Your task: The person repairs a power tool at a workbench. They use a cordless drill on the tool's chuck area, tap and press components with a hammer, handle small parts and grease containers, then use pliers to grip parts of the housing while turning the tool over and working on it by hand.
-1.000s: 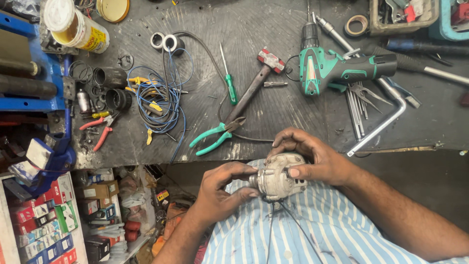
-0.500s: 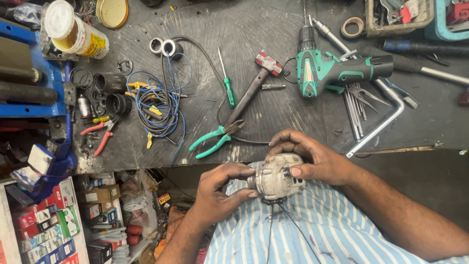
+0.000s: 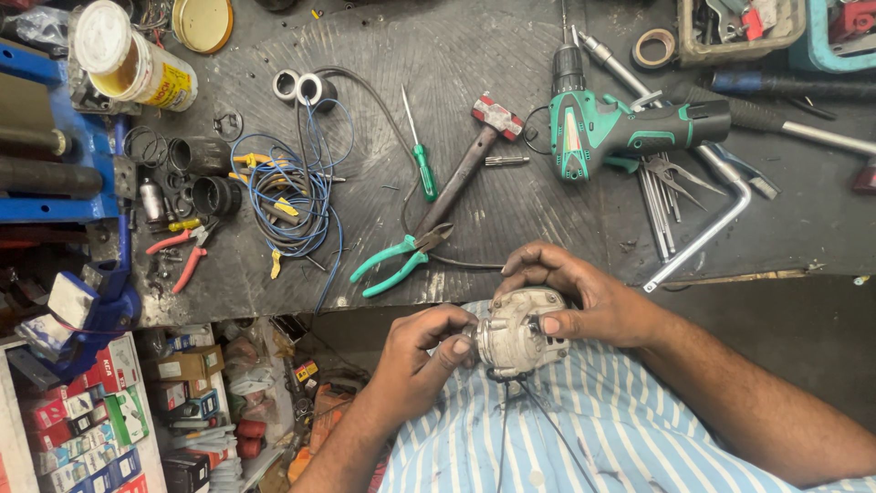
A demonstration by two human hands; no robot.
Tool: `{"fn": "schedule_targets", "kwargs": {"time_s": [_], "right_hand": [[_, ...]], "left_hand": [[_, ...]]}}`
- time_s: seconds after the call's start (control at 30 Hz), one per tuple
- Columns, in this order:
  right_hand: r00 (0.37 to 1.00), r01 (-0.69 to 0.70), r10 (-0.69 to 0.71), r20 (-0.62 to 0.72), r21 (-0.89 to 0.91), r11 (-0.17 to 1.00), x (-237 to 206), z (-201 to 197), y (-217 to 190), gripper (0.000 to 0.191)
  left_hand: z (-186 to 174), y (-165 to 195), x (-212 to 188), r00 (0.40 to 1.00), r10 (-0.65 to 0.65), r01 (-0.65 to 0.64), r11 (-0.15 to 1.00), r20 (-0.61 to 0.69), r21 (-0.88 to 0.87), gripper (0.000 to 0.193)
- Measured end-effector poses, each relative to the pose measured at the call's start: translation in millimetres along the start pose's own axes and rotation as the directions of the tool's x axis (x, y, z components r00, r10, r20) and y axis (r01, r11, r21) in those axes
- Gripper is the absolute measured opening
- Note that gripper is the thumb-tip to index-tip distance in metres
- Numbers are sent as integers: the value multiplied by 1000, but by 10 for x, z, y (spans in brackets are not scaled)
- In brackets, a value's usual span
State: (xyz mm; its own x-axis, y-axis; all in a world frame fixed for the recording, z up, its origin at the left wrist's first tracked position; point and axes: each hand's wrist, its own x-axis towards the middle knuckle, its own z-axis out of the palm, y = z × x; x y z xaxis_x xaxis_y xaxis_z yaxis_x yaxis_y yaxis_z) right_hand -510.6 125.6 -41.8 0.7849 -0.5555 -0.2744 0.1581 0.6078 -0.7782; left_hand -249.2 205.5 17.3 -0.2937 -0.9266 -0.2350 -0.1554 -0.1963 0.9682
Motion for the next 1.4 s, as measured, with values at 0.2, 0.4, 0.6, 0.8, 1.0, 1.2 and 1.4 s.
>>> {"fn": "schedule_targets", "kwargs": {"time_s": [0.2,0.4,0.6,0.8,1.0,1.2,1.4], "right_hand": [[1000,-1,1,-3,3,1000,6,-1,19,97],[999,34,-34,6,39,999,5,2,8,90],[998,52,-53,22,46,998,13,-1,3,85],[998,55,-57,26,61,997,15,7,-13,83],[998,54,-56,35,47,997,8,-10,-32,83],[997,57,-57,51,9,998,2,-31,-28,90],[996,38,-34,78,-54,998,-4,-55,-57,95]], "left_hand": [[-22,48,9,1000,31,-31,995,-4,91,41],[-106,39,14,929,368,-355,875,24,329,47],[-127,-40,27,894,445,-417,797,42,437,44],[-109,-26,52,875,476,-451,735,89,506,40],[-73,-22,86,886,452,-442,756,103,482,40],[-130,7,100,865,481,-478,703,143,527,40],[-149,61,108,848,512,-501,692,136,521,47]]}}
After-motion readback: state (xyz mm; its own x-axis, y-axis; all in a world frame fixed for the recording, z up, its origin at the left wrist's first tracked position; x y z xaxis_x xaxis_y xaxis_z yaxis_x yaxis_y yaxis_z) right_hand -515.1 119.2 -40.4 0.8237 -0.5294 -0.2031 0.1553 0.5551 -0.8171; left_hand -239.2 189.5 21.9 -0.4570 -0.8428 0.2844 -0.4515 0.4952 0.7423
